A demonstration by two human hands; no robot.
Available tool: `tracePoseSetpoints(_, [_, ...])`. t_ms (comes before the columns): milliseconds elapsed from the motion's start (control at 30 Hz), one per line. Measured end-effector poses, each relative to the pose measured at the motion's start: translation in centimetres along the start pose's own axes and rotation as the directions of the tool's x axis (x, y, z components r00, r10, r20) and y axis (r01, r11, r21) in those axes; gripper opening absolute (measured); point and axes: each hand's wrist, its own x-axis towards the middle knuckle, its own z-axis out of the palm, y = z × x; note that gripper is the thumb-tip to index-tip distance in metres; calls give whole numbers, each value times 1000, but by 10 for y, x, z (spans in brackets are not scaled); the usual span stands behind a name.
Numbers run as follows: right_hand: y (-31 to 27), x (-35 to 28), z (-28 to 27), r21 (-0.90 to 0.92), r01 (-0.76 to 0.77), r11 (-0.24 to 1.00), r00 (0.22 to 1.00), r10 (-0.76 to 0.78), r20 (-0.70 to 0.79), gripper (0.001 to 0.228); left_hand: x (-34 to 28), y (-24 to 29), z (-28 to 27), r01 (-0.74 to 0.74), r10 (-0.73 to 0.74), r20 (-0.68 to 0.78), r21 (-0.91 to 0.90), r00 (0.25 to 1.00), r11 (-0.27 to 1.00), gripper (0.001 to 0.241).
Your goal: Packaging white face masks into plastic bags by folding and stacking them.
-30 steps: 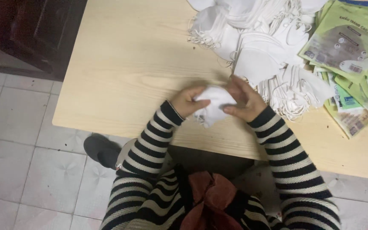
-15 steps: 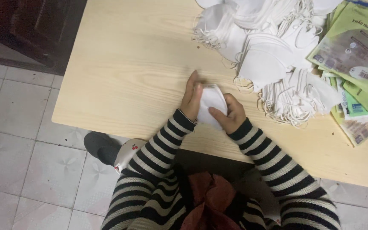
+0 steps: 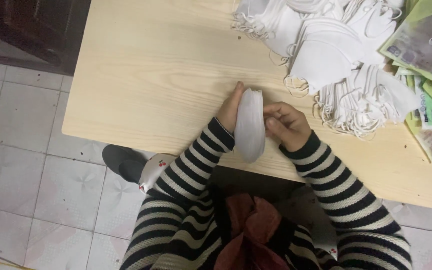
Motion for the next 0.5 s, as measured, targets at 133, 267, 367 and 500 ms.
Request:
tracePoseSetpoints(133, [-5, -3, 7, 22, -49, 999, 998, 50, -37, 36, 1, -9, -5, 12, -11, 26, -15, 1000, 1000, 75])
tracePoseSetpoints(267, [-7, -1, 9, 40, 38, 998, 999, -40, 37, 43, -4, -7, -5, 14, -13, 34, -26, 999, 1000, 75])
tracePoseSetpoints(367, [-10, -3, 11, 54, 52, 997, 997, -54, 50, 48, -7, -6, 0, 10, -9, 40, -36, 999, 999, 75])
tracePoseSetpoints(500, [-19, -6, 15, 6, 102, 995, 994, -103, 23, 48, -12, -8, 0, 7, -5, 46, -52, 999, 999, 74])
